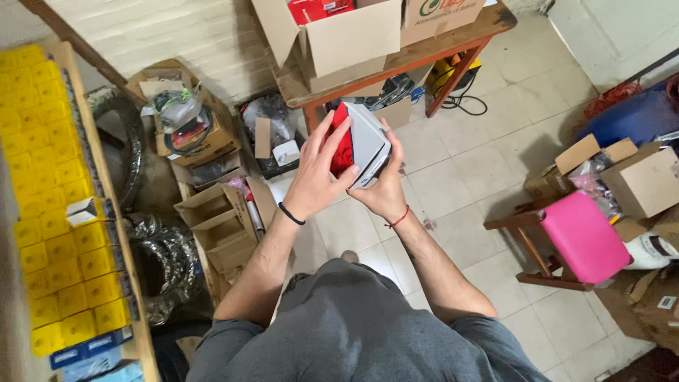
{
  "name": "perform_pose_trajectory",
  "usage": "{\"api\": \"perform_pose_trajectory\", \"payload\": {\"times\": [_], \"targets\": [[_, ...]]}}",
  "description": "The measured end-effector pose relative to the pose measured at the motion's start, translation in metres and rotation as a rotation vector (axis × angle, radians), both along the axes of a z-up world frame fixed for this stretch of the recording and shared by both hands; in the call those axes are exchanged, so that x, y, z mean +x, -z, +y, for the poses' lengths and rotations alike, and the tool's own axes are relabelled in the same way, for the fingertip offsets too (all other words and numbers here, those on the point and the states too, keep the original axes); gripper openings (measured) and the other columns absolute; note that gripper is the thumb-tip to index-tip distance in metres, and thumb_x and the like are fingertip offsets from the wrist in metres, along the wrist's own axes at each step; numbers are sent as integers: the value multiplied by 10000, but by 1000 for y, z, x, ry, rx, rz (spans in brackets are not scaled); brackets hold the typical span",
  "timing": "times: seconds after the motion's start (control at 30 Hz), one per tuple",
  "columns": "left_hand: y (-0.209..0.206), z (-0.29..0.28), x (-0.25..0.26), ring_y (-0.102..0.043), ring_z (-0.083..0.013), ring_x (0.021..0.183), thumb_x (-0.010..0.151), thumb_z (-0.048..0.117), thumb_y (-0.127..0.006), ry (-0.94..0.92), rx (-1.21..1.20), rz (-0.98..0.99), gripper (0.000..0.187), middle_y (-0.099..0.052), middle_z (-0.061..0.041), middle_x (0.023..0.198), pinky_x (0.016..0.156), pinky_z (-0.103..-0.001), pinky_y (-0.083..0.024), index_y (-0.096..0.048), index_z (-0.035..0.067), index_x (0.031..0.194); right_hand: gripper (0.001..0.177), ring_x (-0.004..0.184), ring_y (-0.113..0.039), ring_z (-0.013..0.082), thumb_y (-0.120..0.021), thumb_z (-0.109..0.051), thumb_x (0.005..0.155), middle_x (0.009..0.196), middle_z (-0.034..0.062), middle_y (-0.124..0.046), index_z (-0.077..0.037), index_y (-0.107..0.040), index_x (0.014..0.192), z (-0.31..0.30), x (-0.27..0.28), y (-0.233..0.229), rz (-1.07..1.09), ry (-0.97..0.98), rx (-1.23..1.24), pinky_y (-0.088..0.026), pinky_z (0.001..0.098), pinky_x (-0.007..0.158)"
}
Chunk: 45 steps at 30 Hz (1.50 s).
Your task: The person picks up red and white boxes of automotive parts from a shelf, opens several to show the internal components wrapped in plastic, and then places the boxes into larger cardboard shipping cartons on the floor.
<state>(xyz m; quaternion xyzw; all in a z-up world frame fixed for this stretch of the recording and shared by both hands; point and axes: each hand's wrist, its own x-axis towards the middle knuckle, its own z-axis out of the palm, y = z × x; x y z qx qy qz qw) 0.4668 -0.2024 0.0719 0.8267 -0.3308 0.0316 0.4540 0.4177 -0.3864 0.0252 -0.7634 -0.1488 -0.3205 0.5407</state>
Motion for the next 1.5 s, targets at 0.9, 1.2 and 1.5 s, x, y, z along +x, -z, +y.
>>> {"api": "perform_pose_trajectory", "payload": {"times": [0.9, 1.2, 1.5], "targets": [[-49, -73, 260, -623, -276, 1476, 1154, 181, -616, 0, -439, 17, 424, -693, -100, 1540, 1269, -474, -459, -658, 154, 1576, 1587, 1603, -361, 347, -1138, -96, 648, 1752, 246, -351, -108, 0, 1752, -131, 214, 36, -36, 1, 251, -322, 556, 1344], [19, -119, 314, -197, -502, 1678, 1222, 379, -579, -124, -346, 38, 502, -205, -287, 1781, 1381, -626, -225, -618, 42, 1591, 1633, 1567, -409, 292, -1151, -72, 645, 1683, 173, -399, -134, 37, 1764, -124, 272, 37, -165, 88, 367, -387, 515, 1352], [42, -167, 349, -619, -461, 1334, 1075, 437, -769, 103, -674, 780, 927, -400, -422, 1615, 905, -565, -696, -191, 337, 1792, 1344, 1706, -223, 420, -958, -746, 665, 1867, 153, 9, -230, -268, 1697, -156, 302, 20, -20, 188, 190, -247, 665, 1383]]}}
